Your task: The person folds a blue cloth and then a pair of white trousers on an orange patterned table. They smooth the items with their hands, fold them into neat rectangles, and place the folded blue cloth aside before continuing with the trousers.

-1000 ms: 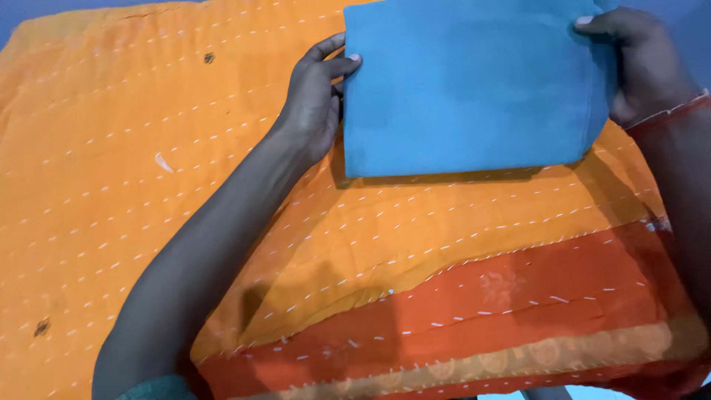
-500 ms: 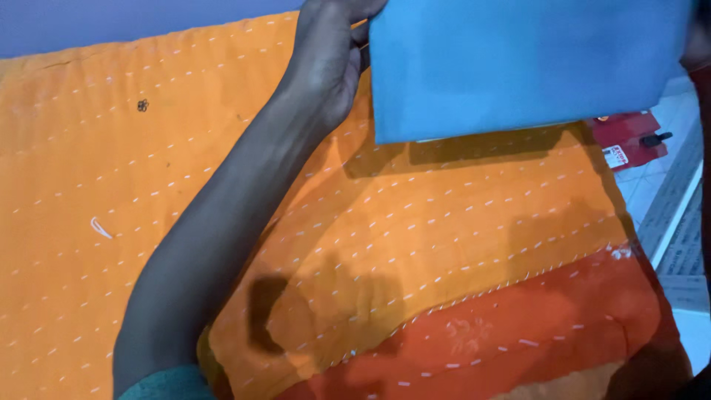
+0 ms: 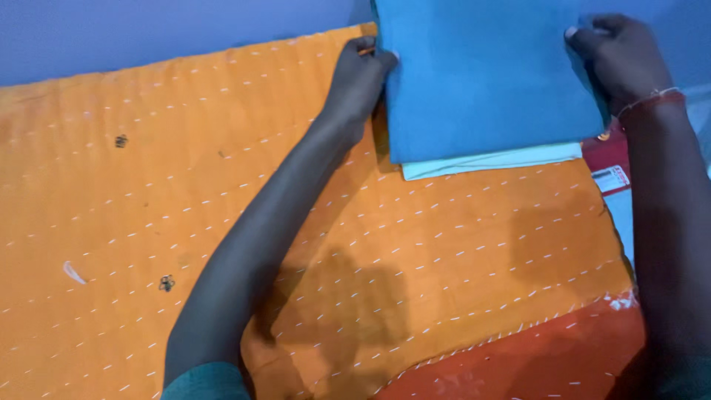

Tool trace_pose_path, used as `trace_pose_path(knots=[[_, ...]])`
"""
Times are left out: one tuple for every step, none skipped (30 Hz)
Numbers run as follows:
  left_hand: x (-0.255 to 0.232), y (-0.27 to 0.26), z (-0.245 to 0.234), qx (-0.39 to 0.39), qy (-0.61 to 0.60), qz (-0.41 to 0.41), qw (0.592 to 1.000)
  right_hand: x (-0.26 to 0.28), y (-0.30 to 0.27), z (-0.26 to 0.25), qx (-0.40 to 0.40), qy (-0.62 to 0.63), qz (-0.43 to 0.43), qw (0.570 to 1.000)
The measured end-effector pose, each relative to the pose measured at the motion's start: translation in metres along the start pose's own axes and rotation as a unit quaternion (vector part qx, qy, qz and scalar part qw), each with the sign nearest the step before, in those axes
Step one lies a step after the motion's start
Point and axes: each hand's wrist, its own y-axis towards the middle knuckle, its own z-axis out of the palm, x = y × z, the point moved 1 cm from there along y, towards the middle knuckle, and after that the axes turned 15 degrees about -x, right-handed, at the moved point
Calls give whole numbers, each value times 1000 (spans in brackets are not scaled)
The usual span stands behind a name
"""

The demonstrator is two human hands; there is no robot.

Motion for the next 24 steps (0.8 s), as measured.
trace_pose_path(knots=[[-2, 1, -1, 5, -3, -2, 1000, 4, 0, -3, -22, -12, -46, 999], [-4, -1, -2, 10, -6, -4, 1000, 6, -3, -2, -19, -8, -47, 999], [-9, -2, -4, 14, -10, -2, 1000, 10, -6, 2, -17, -2, -52, 998], [-14, -3, -5, 19, -8, 7, 1000, 13, -7, 4, -16, 4, -57, 998], [-17, -7, -7, 22, -5, 13, 1000, 15, -8, 4, -6, 6, -44, 999], [-19, -11, -8, 25, -2, 18, 1000, 16, -9, 5, 4, 8, -31, 999], [-20, -16, -8, 16, 22, 16, 1000, 15, -12, 5, 14, 9, -16, 1000], [-21, -20, -9, 7, 47, 13, 999, 14, -15, 4, 23, 1, -12, 1000], [-23, -24, -9, -3, 71, 11, 997, 13, -16, 4, 33, -7, -10, 999], [-24, -29, -7, -2, 81, 35, 996, 13, -17, 4, 42, -15, -7, 999], [-26, -32, -4, -2, 92, 61, 994, 14, -16, 5, 37, -32, -21, 999], [-28, -35, -2, -2, 102, 87, 991, 17, -16, 5, 32, -50, -35, 998], [-29, -38, -1, -2, 126, 97, 987, 19, -17, 4, 28, -68, -49, 996], [-29, -41, 0, -2, 150, 107, 983, 23, -19, 5, 18, -87, -63, 994], [-29, -43, 2, -1, 174, 118, 978, 28, -21, 5, 6, -105, -79, 991], [-30, -44, 3, -10, 168, 124, 978, 33, -23, 5, -5, -124, -94, 988], [-31, -44, 3, -20, 162, 131, 978, 40, -25, 6, -8, -97, -118, 988], [-31, -44, 3, -30, 157, 137, 978, 47, -28, 6, -10, -69, -143, 987], [-31, -43, 3, -24, 137, 133, 981, 53, -30, 6, -13, -41, -166, 985], [-31, -41, 3, -19, 118, 129, 984, 58, -32, 5, -11, -6, -141, 990], [-30, -40, 3, -12, 99, 124, 987, 62, -34, 4, -10, 29, -114, 993], [-31, -38, 4, -6, 60, 151, 987, 64, -35, 3, -9, 64, -87, 994], [-30, -36, 6, 0, 22, 175, 984, 65, -36, 1, -5, 85, -87, 993], [-29, -34, 6, 8, -17, 200, 980, 64, -35, 0, -1, 106, -87, 991]])
